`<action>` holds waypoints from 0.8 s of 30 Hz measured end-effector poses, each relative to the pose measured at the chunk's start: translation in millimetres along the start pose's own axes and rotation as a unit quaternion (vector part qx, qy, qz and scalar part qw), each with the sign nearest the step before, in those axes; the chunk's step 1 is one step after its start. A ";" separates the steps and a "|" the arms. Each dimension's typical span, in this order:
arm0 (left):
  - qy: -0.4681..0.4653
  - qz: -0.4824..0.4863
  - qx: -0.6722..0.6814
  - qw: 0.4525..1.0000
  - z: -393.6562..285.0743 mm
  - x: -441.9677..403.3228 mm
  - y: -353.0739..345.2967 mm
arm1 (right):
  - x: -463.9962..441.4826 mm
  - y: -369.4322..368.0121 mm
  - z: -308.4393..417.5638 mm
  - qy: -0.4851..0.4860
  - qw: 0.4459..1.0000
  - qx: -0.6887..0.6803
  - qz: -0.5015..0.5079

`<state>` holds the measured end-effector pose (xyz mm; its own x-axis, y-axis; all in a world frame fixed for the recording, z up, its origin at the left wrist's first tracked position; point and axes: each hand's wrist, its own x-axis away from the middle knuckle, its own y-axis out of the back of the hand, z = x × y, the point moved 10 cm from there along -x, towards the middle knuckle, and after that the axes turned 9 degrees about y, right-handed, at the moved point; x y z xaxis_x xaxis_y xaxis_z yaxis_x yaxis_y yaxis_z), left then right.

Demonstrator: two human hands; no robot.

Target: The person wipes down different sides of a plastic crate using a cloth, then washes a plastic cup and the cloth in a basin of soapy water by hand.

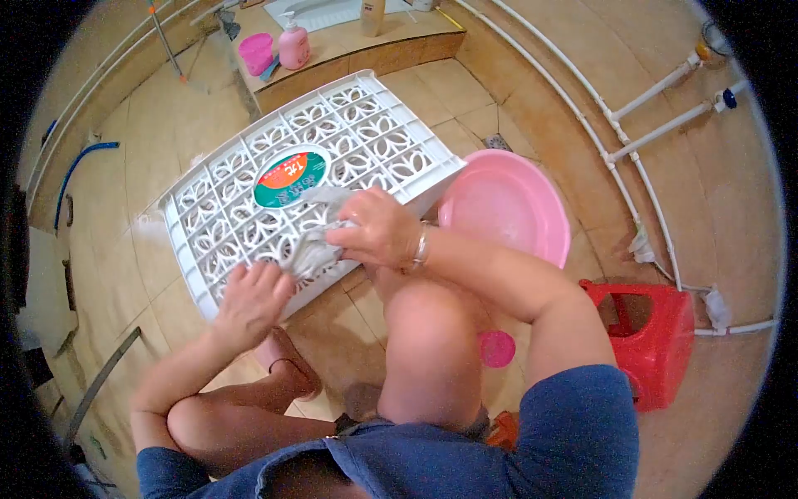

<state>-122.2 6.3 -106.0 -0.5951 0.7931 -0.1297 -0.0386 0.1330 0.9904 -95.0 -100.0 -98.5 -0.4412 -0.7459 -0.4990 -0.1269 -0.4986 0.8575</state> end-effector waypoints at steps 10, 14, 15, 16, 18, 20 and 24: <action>0.054 -0.050 -0.004 0.997 67.4 -10.2 18.6 | -39.2 -2.5 -18.5 -0.034 0.995 -0.046 -0.081; 0.108 -0.066 0.103 0.987 60.2 -16.8 11.9 | -15.1 3.8 -48.2 -0.033 0.995 -0.095 -0.007; 0.110 -0.079 0.109 0.985 58.4 -22.2 6.7 | -9.8 10.5 -50.1 -0.030 0.993 -0.111 0.000; 0.116 -0.092 0.115 0.982 56.8 -29.4 7.3 | -3.9 13.3 -56.3 -0.041 0.994 -0.105 0.012; 0.067 -0.051 0.129 0.988 34.2 -49.6 5.4 | 17.9 22.4 -74.1 -0.092 0.992 -0.080 0.027; 0.019 -0.094 0.120 0.988 12.3 -61.7 7.6 | 45.0 38.8 -95.5 -0.164 0.985 -0.040 0.034; 0.077 -0.133 0.157 0.976 26.7 -80.4 0.6 | 46.2 36.6 -104.5 -0.227 0.973 -0.002 0.030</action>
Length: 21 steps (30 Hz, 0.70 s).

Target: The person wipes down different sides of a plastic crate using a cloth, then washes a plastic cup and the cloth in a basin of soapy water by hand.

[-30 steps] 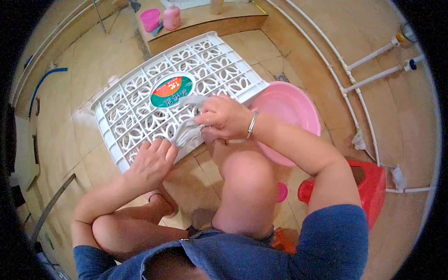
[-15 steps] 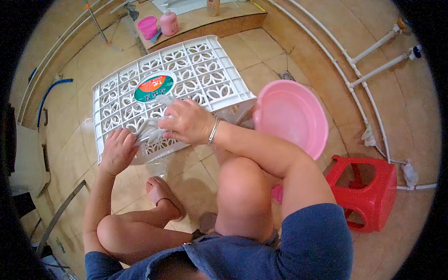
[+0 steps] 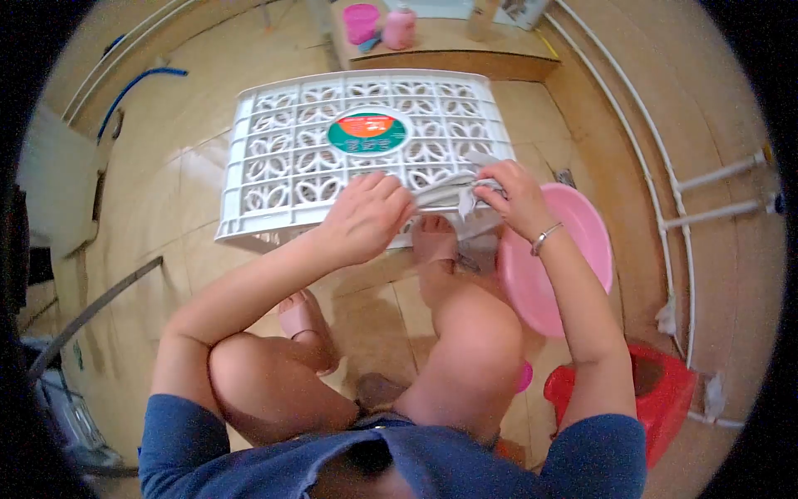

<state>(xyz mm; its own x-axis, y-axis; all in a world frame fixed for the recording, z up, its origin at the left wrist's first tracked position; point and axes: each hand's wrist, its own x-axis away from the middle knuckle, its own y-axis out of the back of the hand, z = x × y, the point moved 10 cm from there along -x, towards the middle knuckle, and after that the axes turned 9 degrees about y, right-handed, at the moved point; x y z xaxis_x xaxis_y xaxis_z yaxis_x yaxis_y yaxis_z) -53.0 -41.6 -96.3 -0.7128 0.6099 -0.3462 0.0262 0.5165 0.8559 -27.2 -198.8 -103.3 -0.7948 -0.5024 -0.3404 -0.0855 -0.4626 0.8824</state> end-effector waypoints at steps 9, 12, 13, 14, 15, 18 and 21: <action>0.039 -0.038 0.030 0.998 45.5 17.3 40.4 | -83.8 -56.6 90.3 0.128 0.991 -0.025 0.010; 0.108 -0.051 0.047 0.992 90.4 36.1 59.7 | -106.7 -78.6 146.5 0.246 0.968 -0.021 0.032; 0.144 -0.093 0.048 0.984 108.1 42.7 78.4 | -115.7 -87.4 155.0 0.247 0.968 -0.025 0.033; 0.179 -0.139 0.046 0.973 126.9 52.0 98.3 | -129.4 -98.3 156.4 0.215 0.976 0.008 0.034; 0.233 -0.197 0.079 0.949 151.9 65.8 114.3 | -143.5 -108.9 156.8 0.181 0.982 0.041 0.037; 0.360 -0.272 0.158 0.878 215.2 111.5 133.9 | -184.3 -114.2 185.0 0.212 0.966 -0.129 -0.068; 0.462 -0.272 0.320 0.781 275.8 153.5 104.6 | -220.6 -140.5 217.7 0.201 0.957 -0.186 -0.097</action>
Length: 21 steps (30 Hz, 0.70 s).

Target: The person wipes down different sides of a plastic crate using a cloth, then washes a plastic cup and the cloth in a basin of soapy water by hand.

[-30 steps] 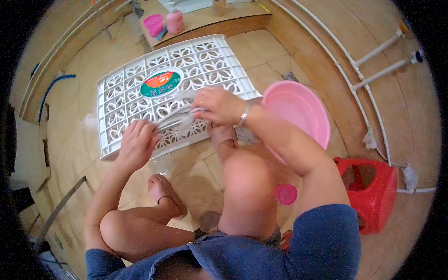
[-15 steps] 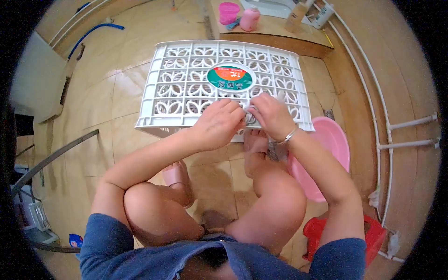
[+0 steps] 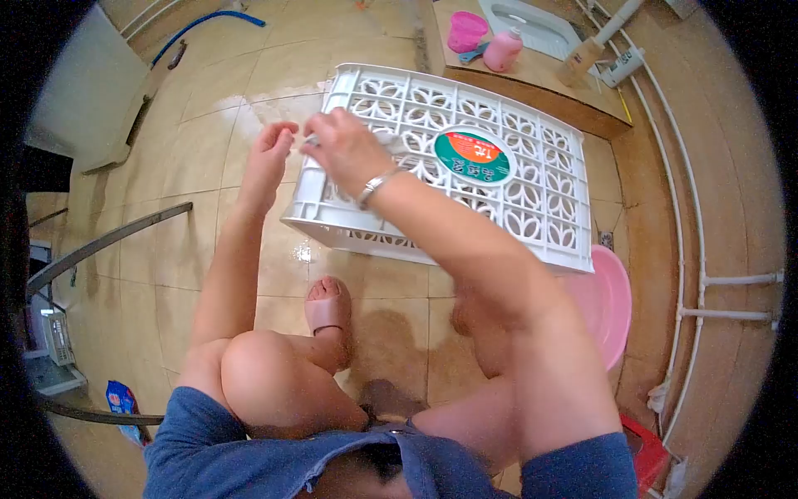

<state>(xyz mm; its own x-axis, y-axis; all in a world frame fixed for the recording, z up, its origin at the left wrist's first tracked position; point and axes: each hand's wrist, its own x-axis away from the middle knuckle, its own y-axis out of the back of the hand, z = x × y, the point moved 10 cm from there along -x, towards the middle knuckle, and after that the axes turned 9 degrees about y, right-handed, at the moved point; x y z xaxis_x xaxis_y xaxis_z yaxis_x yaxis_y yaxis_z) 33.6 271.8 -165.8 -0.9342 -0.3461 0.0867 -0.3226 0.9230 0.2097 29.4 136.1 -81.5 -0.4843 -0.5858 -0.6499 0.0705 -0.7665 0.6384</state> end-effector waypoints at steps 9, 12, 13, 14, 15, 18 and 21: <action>0.263 0.202 0.256 0.908 60.6 46.6 -48.7 | 42.0 12.8 42.8 0.064 0.953 0.138 0.262; 0.213 0.226 0.241 0.920 62.6 41.1 -53.5 | 57.6 24.6 69.3 0.095 0.951 0.205 0.210; 0.218 0.228 0.264 0.911 61.6 41.2 -53.6 | 61.8 27.6 73.9 0.101 0.950 0.227 0.190; 0.223 0.230 0.288 0.902 61.9 41.6 -53.3 | 67.6 22.3 68.5 0.090 0.935 0.276 0.203; 0.219 0.229 0.289 0.903 66.8 40.0 -51.0 | 72.0 17.5 61.8 0.079 0.918 0.324 0.214; 0.205 0.238 0.263 0.912 79.0 39.8 -27.9 | 68.0 23.2 59.6 0.084 0.939 0.287 0.168; 0.139 0.415 0.181 0.881 74.1 80.8 -18.3 | 65.7 32.6 64.1 0.078 0.953 0.262 0.133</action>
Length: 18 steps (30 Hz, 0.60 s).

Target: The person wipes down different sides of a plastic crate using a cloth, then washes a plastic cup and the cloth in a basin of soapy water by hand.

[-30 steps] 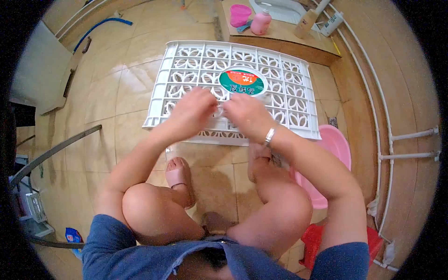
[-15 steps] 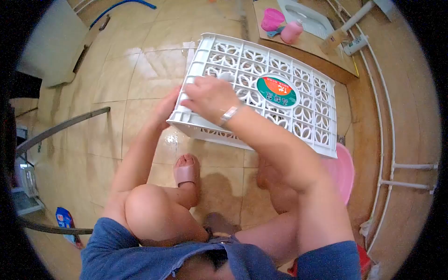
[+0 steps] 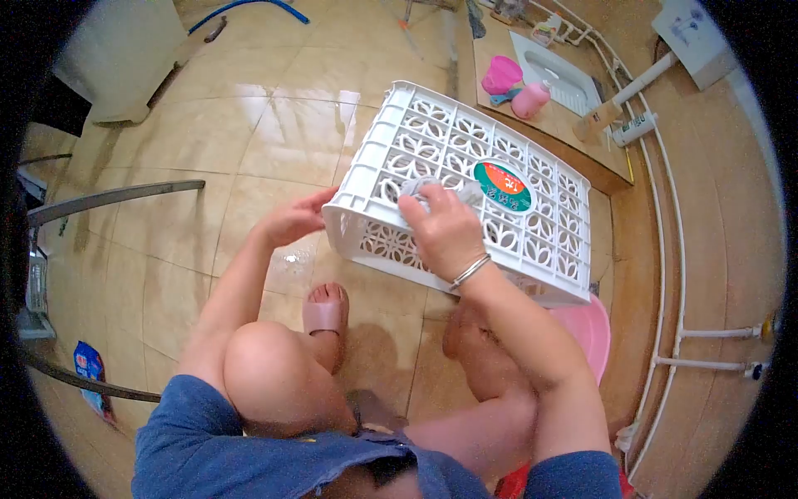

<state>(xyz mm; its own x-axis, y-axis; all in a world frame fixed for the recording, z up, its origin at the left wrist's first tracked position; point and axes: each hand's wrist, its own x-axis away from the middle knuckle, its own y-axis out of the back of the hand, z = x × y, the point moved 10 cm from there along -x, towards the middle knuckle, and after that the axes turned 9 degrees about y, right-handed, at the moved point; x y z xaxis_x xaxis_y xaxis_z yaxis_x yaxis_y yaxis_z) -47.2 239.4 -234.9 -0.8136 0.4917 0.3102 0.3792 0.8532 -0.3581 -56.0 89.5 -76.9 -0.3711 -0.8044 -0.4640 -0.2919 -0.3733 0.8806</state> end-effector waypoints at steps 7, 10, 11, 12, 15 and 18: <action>-0.073 -0.208 -0.225 0.949 24.1 10.7 -10.9 | 1.1 23.6 5.2 0.008 0.999 -0.006 -0.049; -0.122 -0.370 -0.333 0.859 17.3 6.3 6.9 | 1.4 22.2 7.0 0.014 0.998 0.004 -0.059; -0.180 -0.393 -0.346 0.833 10.3 10.3 9.3 | 1.8 23.7 5.8 0.017 0.997 0.015 -0.080; -0.180 -0.388 -0.346 0.835 3.3 10.1 10.4 | 0.9 23.7 4.2 0.012 0.997 0.018 -0.077; -0.336 -0.384 -0.356 0.783 -54.6 30.3 -4.1 | 3.0 51.9 -4.5 0.001 0.984 0.043 -0.171; -0.441 -0.354 -0.408 0.717 -117.4 46.5 -50.2 | 18.3 88.4 -29.5 -0.042 0.963 0.029 -0.264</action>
<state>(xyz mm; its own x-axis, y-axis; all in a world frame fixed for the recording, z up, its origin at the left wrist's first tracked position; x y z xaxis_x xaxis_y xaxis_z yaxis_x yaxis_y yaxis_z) -52.4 239.8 -99.1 -0.7556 -0.1077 -0.6461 -0.4269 0.8291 0.3610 -62.6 28.1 -4.7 -0.2267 -0.4691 -0.8535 -0.5076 -0.6910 0.5146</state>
